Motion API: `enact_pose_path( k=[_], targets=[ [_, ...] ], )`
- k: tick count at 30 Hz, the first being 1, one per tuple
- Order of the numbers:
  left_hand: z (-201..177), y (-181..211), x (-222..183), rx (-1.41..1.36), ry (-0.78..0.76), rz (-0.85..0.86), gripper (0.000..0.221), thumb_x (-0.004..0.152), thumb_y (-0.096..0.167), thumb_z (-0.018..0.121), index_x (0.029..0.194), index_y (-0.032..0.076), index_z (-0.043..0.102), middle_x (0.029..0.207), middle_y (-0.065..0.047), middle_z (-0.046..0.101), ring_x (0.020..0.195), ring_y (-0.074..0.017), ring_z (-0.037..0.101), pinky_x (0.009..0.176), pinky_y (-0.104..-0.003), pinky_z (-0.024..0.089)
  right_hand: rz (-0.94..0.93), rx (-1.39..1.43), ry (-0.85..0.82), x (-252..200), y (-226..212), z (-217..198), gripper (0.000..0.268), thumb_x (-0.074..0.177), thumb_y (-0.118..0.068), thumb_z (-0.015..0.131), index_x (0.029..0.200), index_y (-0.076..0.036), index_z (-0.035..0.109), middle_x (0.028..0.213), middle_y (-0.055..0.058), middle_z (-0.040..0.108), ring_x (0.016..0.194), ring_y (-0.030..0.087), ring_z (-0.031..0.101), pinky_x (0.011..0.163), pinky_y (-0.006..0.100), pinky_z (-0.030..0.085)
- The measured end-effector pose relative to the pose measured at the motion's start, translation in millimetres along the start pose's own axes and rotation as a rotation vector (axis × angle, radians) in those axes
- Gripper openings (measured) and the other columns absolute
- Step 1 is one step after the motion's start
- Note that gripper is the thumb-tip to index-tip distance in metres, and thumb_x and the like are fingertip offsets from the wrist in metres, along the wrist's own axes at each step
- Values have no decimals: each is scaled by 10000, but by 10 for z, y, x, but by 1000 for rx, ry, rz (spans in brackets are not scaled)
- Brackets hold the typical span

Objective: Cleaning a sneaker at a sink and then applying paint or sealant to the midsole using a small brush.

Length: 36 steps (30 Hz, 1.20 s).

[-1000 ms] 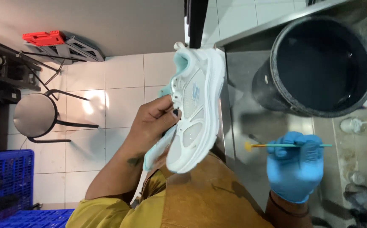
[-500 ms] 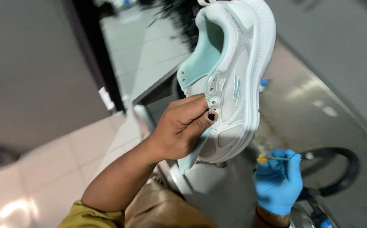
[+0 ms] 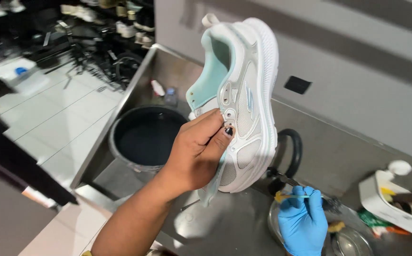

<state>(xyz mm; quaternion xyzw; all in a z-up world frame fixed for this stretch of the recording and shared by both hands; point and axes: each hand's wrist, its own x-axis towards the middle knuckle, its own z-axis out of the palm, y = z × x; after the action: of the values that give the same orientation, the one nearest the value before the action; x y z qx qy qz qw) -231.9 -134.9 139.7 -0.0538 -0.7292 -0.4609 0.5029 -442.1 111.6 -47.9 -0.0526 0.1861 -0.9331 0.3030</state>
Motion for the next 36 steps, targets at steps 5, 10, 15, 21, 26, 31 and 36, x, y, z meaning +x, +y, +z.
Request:
enact_pose_path(
  k=[5,10,15,21,26,31,36],
  targets=[
    [194,-98,49,-18,-40,-35,201,1047,42,436,846,61,436,782,4,365,732,-150,329,679,-304,292,-29,56,-51,-101,-232,-109,316,1151,-233,501,1233,7,690,1187,173,720,964,276,687,926,392,584],
    [214,-161,-107,-71,-80,-81,197,1007,-30,434,833,59,407,788,4,340,742,-150,289,669,-303,272,-252,-224,9,-189,-181,118,194,1106,-173,578,1221,-63,689,1193,107,729,1002,222,697,943,367,596],
    [109,-302,-593,-116,-120,-319,202,851,-123,427,843,60,512,779,16,406,750,-139,354,684,-301,312,-435,-973,46,-258,55,359,127,1142,-158,485,1198,-113,589,1001,92,639,767,226,667,714,359,602],
    [-117,-224,-1308,-158,-148,-529,336,963,7,512,740,101,278,740,24,310,684,-128,300,625,-329,264,-37,-799,-136,-260,325,629,166,1136,-168,489,1153,-15,552,991,228,648,739,254,702,504,169,524],
    [-314,81,-1649,-244,-134,-682,157,1054,72,488,908,72,547,812,37,467,740,-113,409,679,-281,339,-193,-1587,-437,-306,735,936,260,1163,-106,399,944,-15,507,853,84,654,751,173,638,733,244,527],
    [-379,294,-1872,-139,-87,-698,118,1047,51,454,1000,23,559,856,-13,498,773,-157,469,701,-310,376,-122,-1346,-837,-198,1000,884,167,1091,-81,510,943,-25,562,877,138,654,717,206,691,673,244,563],
    [-398,329,-2048,-115,-26,-710,177,1063,52,449,1092,-8,613,834,-16,503,727,-156,462,669,-314,358,199,-954,-837,-285,1229,987,292,1066,-354,555,955,-86,522,766,121,689,678,210,725,688,296,622]
  ],
)
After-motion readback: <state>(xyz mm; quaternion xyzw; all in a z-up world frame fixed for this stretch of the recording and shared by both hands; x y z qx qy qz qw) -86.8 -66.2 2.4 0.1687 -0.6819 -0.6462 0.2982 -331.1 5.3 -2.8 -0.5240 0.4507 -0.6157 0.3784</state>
